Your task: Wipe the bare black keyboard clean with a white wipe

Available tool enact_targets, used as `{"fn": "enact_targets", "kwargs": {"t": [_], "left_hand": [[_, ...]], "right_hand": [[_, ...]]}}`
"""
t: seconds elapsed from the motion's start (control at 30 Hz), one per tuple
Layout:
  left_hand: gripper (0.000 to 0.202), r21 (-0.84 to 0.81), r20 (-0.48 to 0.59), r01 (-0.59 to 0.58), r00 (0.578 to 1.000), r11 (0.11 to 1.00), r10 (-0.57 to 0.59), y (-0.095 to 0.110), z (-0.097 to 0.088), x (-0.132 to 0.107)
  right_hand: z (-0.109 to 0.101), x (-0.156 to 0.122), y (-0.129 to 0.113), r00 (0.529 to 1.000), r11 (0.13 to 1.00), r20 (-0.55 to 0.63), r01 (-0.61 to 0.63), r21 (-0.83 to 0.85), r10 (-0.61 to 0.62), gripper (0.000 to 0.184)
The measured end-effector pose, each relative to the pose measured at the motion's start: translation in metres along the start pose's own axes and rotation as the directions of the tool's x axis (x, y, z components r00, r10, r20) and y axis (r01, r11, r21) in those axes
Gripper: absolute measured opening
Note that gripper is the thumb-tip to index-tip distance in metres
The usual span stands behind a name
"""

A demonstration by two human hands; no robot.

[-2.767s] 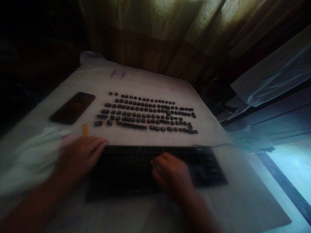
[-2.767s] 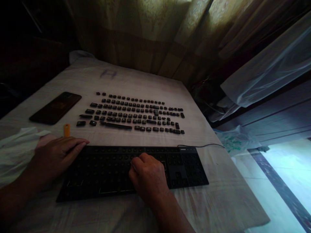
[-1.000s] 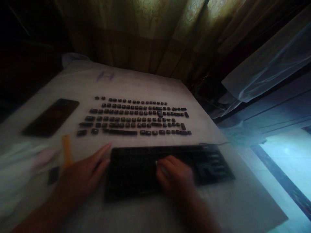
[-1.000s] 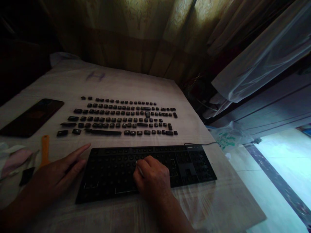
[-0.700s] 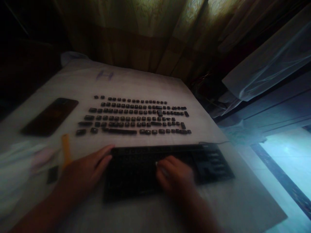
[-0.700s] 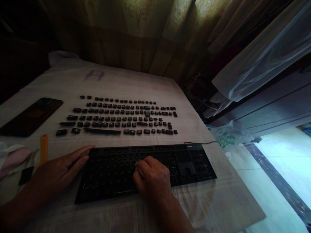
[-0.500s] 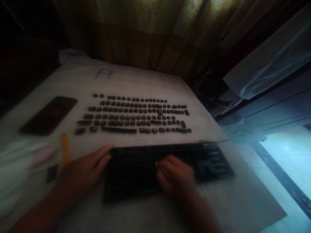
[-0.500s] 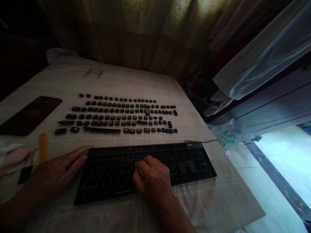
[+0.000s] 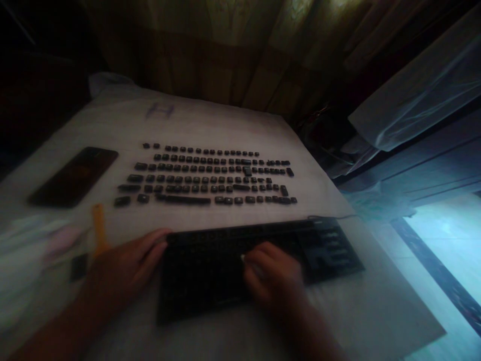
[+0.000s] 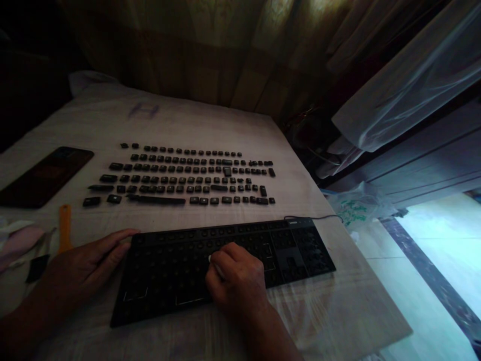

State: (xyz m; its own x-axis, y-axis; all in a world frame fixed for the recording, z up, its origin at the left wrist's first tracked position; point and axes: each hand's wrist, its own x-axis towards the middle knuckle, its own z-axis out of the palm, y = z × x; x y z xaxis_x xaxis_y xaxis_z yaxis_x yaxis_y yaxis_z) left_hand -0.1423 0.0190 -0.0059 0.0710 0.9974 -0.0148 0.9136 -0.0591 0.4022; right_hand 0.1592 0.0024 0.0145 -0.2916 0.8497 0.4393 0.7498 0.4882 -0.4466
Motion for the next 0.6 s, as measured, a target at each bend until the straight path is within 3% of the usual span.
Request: {"fn": "enact_targets", "kwargs": {"t": [0.3,0.6], "left_hand": [[0.049,0.012,-0.080,-0.055,0.995,0.998,0.056,-0.015,0.013,-0.005],[0.048,0.002,-0.062,-0.070,0.996,0.998,0.070,-0.009,0.006,-0.004]], "right_hand": [[0.005,-0.001,0.000,1.000,0.999,-0.027,0.011,-0.045,-0.012,0.019],[0.010,-0.004,-0.002,0.999,0.999,-0.040,-0.028,-0.021,0.027,0.022]]}}
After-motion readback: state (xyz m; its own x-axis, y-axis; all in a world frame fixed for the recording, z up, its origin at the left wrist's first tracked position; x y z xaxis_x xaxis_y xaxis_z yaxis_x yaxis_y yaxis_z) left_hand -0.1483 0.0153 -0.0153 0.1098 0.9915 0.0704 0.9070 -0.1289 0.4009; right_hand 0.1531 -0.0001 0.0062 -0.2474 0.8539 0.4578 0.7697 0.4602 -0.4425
